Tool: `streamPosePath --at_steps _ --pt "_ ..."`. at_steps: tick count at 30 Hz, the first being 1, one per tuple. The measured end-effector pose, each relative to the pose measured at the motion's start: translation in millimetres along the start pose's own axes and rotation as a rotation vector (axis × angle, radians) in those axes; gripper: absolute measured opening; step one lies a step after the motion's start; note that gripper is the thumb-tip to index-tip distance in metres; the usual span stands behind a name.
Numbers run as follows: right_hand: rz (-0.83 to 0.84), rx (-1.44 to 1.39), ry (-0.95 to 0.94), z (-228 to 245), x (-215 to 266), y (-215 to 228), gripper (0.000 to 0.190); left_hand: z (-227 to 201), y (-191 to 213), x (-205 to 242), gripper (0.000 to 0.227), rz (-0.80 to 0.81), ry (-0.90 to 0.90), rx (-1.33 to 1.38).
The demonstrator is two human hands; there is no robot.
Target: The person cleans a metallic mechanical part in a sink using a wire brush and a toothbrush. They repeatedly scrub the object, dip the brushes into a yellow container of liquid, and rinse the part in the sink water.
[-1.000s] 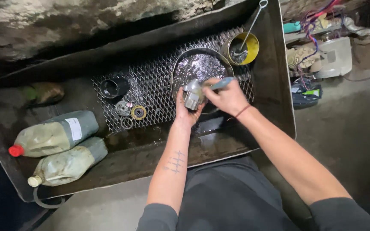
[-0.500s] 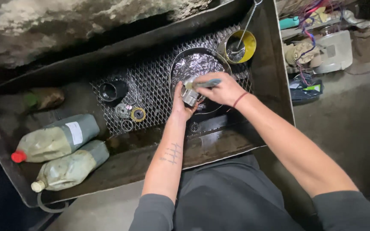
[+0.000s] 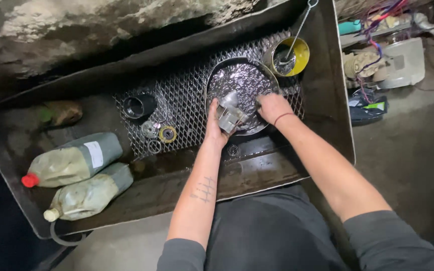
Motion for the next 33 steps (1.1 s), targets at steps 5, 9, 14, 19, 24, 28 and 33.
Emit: streamPosePath --at_steps 5,9,14,19,24,28,33 --pt "-0.09 -0.651 -0.13 38.6 70.4 123.3 0.032 8.0 4.8 -20.5 0.087 0.027 0.044 0.088" --pt "-0.213 -0.722 0.311 73.8 87.3 164.7 0.029 7.5 -9.1 -13.3 0.083 0.053 0.073 0.07" --pt "-0.35 -0.606 0.373 59.9 83.8 174.1 0.019 0.4 -17.6 8.7 0.085 0.042 0.125 0.023" --pt "-0.425 -0.681 0.566 81.9 84.1 166.9 0.021 1.2 -15.3 1.0 0.085 0.064 0.151 0.012" --pt "-0.363 -0.948 0.46 93.2 109.9 172.1 0.022 2.4 -11.8 -4.0 0.083 0.049 0.139 0.018" --pt "-0.498 -0.898 0.372 66.9 75.8 159.0 0.02 -3.4 -9.0 1.0 0.085 0.034 0.111 -0.017" --pt "-0.496 -0.792 0.356 83.2 82.0 139.1 0.02 -6.4 -12.8 -3.2 0.088 -0.008 0.056 -0.073"
Point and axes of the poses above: each hand's wrist, its own x-axis away from the middle knuckle, its own y-axis out of the back of the hand, z = x × y, the point moved 4 cm from there along -x, towards the middle knuckle
